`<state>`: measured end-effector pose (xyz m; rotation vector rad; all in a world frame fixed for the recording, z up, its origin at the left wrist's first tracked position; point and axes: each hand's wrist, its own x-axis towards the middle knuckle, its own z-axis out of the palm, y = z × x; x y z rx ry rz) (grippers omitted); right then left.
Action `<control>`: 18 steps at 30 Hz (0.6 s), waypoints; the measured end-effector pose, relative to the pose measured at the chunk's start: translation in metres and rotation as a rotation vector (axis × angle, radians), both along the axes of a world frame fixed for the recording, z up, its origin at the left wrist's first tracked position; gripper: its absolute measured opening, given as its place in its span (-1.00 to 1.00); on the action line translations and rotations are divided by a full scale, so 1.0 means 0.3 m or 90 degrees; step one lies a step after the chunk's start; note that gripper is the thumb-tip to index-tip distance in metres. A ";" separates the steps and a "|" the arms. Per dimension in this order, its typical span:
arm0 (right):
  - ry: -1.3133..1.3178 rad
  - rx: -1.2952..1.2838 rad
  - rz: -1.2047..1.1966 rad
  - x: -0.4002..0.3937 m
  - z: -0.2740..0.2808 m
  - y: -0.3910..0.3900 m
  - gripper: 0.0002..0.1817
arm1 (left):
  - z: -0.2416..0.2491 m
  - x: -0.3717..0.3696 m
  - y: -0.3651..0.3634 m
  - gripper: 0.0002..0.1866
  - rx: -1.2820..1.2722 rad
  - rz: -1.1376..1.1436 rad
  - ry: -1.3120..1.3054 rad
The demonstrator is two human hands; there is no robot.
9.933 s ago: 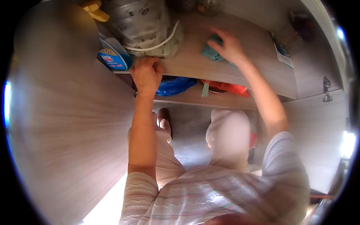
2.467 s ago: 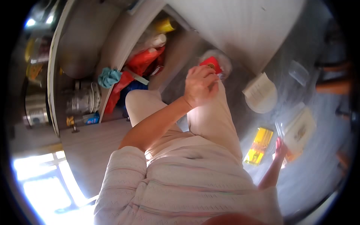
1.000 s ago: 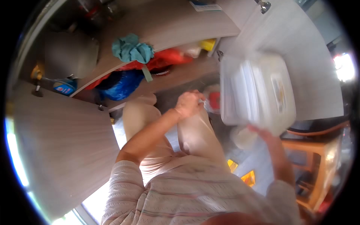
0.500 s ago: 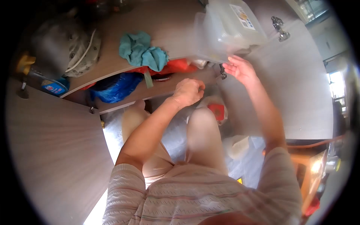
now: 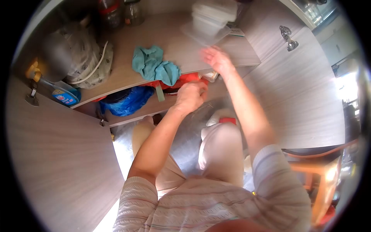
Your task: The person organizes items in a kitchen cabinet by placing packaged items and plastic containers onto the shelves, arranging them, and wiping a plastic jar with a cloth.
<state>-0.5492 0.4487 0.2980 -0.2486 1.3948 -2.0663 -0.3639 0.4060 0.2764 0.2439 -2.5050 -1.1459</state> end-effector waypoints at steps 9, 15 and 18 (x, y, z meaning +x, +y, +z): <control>-0.089 -0.079 -0.008 0.195 -0.094 0.184 -0.70 | -0.012 -0.087 -0.032 -0.76 0.418 0.143 0.211; -0.079 -0.157 -0.040 0.110 -0.045 0.201 -0.77 | 0.098 -0.261 -0.086 -0.64 0.707 0.215 0.164; -0.106 -0.147 -0.027 0.079 -0.044 0.219 -0.78 | 0.109 -0.387 -0.145 -0.62 0.730 0.215 0.083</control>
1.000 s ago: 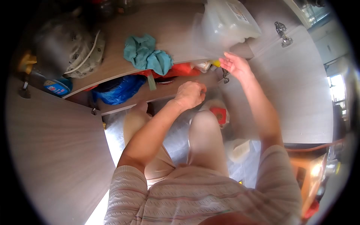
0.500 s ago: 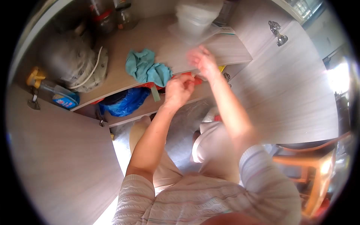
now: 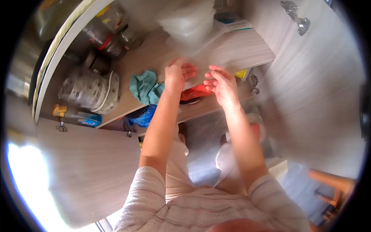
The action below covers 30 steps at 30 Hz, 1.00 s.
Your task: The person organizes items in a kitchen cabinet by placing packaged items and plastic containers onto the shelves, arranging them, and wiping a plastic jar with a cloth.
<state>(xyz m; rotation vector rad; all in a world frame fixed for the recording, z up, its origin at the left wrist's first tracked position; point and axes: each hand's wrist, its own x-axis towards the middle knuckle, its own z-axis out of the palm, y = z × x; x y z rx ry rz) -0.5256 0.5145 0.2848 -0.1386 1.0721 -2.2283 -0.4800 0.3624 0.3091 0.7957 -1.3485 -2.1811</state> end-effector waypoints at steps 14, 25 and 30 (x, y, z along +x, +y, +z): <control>-0.070 -0.069 0.028 -0.100 -0.006 -0.001 -0.81 | -0.075 -0.235 -0.399 -0.87 0.010 0.093 -0.057; -0.089 -0.090 0.035 -0.144 -0.014 -0.030 -0.83 | -0.072 -0.384 -0.574 -0.85 -0.033 0.139 -0.066; -0.091 -0.085 0.041 -0.159 -0.020 -0.049 -0.82 | -0.075 -0.452 -0.617 -0.84 -0.052 0.157 -0.078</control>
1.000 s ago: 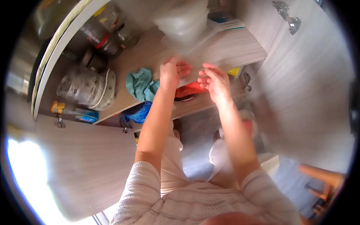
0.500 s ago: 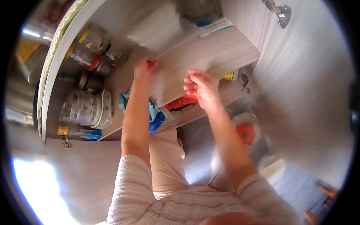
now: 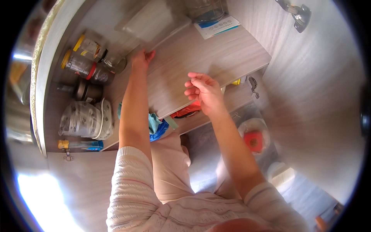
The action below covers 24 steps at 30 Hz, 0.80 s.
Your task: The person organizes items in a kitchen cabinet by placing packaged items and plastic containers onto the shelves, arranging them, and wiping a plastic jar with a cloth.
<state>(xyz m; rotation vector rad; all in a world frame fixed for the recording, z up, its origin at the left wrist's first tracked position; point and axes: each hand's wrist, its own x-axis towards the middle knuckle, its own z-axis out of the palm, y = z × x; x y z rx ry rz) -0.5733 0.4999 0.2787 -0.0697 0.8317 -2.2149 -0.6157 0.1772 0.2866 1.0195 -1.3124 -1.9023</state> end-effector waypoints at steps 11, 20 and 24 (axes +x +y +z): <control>0.008 0.036 0.001 -0.011 0.010 -0.010 -0.81 | 0.011 -0.084 -0.089 -0.78 -0.056 -0.002 -0.112; 0.021 0.048 -0.006 -0.004 0.018 -0.015 -0.81 | 0.015 -0.041 -0.115 -0.75 -0.160 -0.009 -0.168; 0.024 0.054 -0.009 -0.003 0.019 -0.013 -0.81 | 0.072 -0.006 -0.098 -0.83 -0.528 0.031 -0.374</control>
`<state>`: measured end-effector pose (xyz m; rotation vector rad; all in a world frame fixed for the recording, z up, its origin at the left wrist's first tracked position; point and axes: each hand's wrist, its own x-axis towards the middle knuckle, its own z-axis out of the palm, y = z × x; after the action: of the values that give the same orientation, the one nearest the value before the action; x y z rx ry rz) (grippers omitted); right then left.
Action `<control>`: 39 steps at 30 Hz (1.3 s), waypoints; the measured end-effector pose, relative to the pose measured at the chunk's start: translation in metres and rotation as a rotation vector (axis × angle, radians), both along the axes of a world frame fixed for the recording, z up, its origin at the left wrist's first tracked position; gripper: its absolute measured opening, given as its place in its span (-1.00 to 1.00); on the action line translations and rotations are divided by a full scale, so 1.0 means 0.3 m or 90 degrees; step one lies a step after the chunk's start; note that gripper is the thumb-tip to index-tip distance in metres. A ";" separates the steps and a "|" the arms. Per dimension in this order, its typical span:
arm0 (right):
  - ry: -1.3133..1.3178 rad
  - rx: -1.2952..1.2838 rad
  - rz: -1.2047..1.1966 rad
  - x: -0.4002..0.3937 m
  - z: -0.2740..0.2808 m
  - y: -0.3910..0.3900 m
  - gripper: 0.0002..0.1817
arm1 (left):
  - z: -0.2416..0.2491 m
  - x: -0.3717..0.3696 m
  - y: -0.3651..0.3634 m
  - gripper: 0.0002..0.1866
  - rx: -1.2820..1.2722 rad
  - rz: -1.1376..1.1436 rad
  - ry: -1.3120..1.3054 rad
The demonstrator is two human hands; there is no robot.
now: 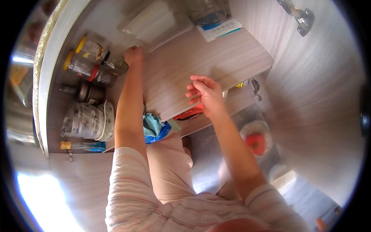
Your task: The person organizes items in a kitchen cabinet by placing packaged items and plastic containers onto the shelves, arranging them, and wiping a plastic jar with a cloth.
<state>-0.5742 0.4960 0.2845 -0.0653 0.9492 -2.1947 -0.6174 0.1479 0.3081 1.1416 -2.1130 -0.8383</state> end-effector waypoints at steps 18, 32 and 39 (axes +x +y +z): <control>0.028 0.003 -0.004 0.007 0.001 -0.003 -0.81 | 0.149 -0.038 0.415 -0.80 0.161 -0.175 0.155; 0.027 0.008 0.015 0.004 0.004 0.000 -0.80 | 0.133 -0.051 0.300 0.31 0.029 -0.210 0.188; 0.020 0.022 0.015 0.003 0.006 -0.005 -0.79 | 0.142 -0.096 0.325 0.35 0.046 -0.278 0.223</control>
<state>-0.5732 0.4947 0.2863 -0.0940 0.9975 -2.1609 -0.6462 0.2455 0.3507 0.5141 -2.0669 -1.2202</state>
